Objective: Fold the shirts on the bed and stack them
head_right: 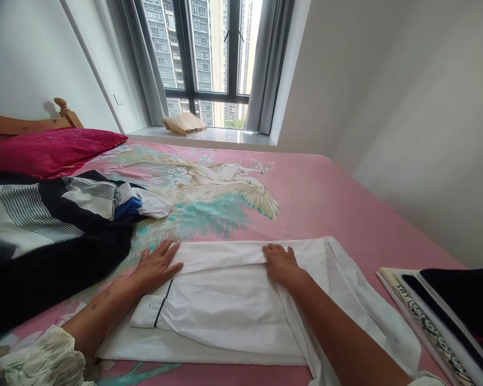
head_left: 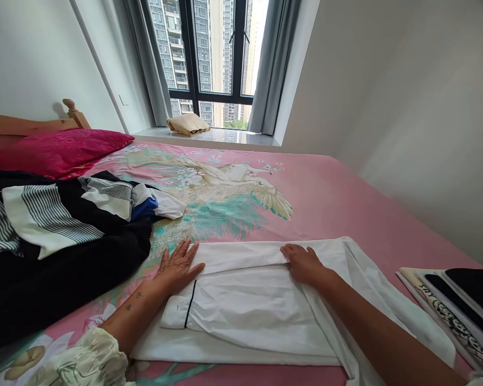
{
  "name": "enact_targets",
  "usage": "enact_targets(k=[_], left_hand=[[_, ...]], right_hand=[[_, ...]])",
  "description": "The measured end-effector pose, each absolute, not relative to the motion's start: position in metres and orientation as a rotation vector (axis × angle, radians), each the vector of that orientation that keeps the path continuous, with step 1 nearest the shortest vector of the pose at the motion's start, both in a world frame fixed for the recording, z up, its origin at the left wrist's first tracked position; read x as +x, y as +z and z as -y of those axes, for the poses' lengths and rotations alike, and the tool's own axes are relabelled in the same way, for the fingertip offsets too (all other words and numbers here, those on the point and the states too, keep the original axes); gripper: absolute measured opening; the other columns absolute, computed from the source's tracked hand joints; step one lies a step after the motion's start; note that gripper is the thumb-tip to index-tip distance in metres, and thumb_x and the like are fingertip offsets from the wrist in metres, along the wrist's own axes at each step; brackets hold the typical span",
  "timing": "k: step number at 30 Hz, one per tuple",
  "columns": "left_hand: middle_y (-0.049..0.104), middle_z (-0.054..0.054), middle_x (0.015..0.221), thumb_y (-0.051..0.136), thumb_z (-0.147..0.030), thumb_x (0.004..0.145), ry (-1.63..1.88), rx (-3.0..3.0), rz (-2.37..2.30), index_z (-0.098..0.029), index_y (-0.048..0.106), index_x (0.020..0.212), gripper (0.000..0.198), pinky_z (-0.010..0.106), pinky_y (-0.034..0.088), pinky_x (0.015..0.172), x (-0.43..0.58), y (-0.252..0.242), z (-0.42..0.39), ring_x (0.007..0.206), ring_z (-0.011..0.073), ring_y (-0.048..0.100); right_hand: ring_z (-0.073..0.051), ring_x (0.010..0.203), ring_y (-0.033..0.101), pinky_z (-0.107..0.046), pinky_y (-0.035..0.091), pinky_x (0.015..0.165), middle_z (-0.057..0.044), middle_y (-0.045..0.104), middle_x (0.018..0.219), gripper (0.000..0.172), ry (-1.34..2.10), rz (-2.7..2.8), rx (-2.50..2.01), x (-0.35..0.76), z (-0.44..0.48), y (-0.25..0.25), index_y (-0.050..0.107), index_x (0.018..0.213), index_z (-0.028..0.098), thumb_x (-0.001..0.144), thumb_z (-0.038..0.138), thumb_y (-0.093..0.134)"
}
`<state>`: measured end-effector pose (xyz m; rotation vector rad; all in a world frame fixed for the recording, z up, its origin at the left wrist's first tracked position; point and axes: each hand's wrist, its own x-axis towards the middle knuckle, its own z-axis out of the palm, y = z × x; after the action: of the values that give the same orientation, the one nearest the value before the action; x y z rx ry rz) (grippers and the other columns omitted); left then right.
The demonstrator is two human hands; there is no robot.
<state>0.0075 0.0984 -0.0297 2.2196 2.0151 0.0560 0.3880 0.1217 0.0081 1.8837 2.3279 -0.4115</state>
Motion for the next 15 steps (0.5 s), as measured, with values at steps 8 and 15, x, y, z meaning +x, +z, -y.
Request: enact_targets(k=[8,15], left_hand=[[0.034,0.004,0.147,0.025,-0.028,0.09,0.273,2.437,-1.689,-0.02,0.04,0.136,0.049,0.041,0.016,0.112,0.066,-0.004,-0.1,0.138,0.0166,0.023],[0.01,0.007,0.153,0.03,-0.056,0.084,-0.096,2.121,-2.049,-0.017,0.019,0.144,0.073,0.058,-0.007,0.108,0.008,-0.021,-0.1,0.141,0.0263,0.008]], right_hand=[[-0.021,0.137,0.022,-0.038,0.015,0.112,-0.01,0.027,0.148,0.057,-0.693,-2.422,1.849,0.345,-0.13,0.011,0.03,0.141,0.009,0.092,0.037,0.021],[-0.022,0.14,-0.008,-0.05,-0.009,0.11,-0.008,-0.005,0.153,0.072,-0.819,-2.22,1.99,0.326,-0.124,-0.014,0.006,0.146,0.011,0.088,0.044,0.033]])
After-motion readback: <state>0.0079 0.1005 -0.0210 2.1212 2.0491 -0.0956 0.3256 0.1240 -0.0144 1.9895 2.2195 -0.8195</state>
